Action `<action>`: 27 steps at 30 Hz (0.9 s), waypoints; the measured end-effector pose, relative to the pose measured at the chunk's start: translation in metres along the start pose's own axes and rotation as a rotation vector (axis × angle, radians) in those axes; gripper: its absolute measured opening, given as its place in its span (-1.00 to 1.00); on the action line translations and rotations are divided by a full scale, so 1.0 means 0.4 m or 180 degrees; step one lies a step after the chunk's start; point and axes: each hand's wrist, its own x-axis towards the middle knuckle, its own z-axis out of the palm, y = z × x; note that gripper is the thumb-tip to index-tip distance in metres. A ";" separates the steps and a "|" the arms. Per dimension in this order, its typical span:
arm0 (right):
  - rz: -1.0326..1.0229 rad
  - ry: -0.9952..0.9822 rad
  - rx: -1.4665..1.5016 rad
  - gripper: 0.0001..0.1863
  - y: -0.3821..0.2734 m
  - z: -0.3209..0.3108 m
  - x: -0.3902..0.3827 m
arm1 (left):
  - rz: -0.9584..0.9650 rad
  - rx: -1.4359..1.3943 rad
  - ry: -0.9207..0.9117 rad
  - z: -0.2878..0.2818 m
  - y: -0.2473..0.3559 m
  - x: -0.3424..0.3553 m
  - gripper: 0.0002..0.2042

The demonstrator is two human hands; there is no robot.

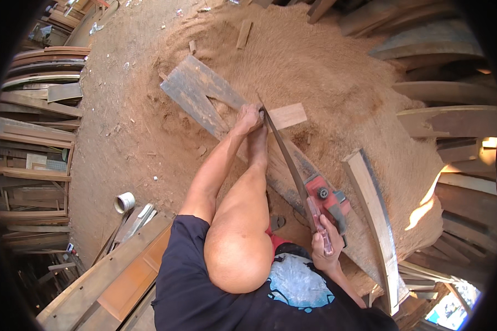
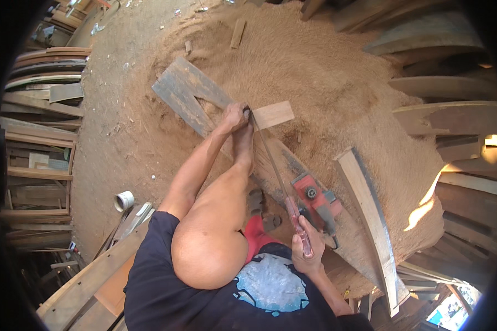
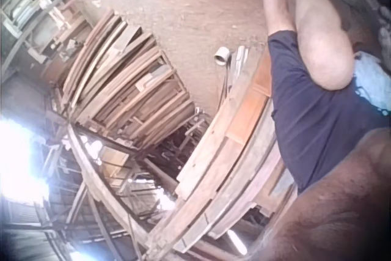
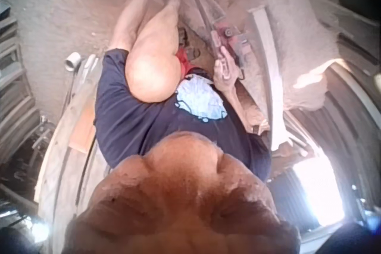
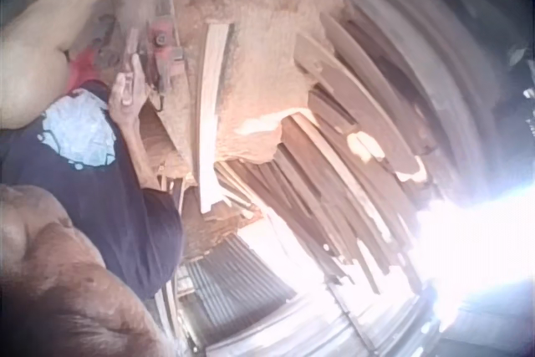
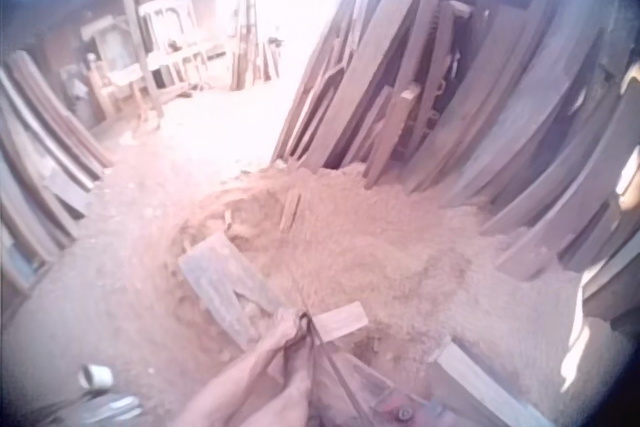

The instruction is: The person uses a hand saw to cut a small piece of wood that is resting on a larger plank. They hold the wood steady with one hand and saw with the other, creating sawdust as they work.

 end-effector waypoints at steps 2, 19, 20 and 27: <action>0.0293 -0.0163 -0.0335 -0.54 0.037 0.038 0.058 | 0.0065 0.0160 -0.0206 -0.004 -0.008 -0.005 -0.75; 0.0380 -0.0188 -0.0084 -0.56 0.125 0.080 0.085 | -0.0017 0.0179 -0.0125 -0.033 0.055 0.002 -0.77; 0.0141 0.0046 -0.0015 -0.59 0.199 0.157 0.182 | -0.0081 0.0126 -0.0134 -0.022 0.048 -0.006 -0.78; -0.0115 0.0141 -0.0107 -0.55 0.235 0.304 0.466 | -0.0146 -0.0024 -0.0046 -0.015 -0.020 0.012 -0.72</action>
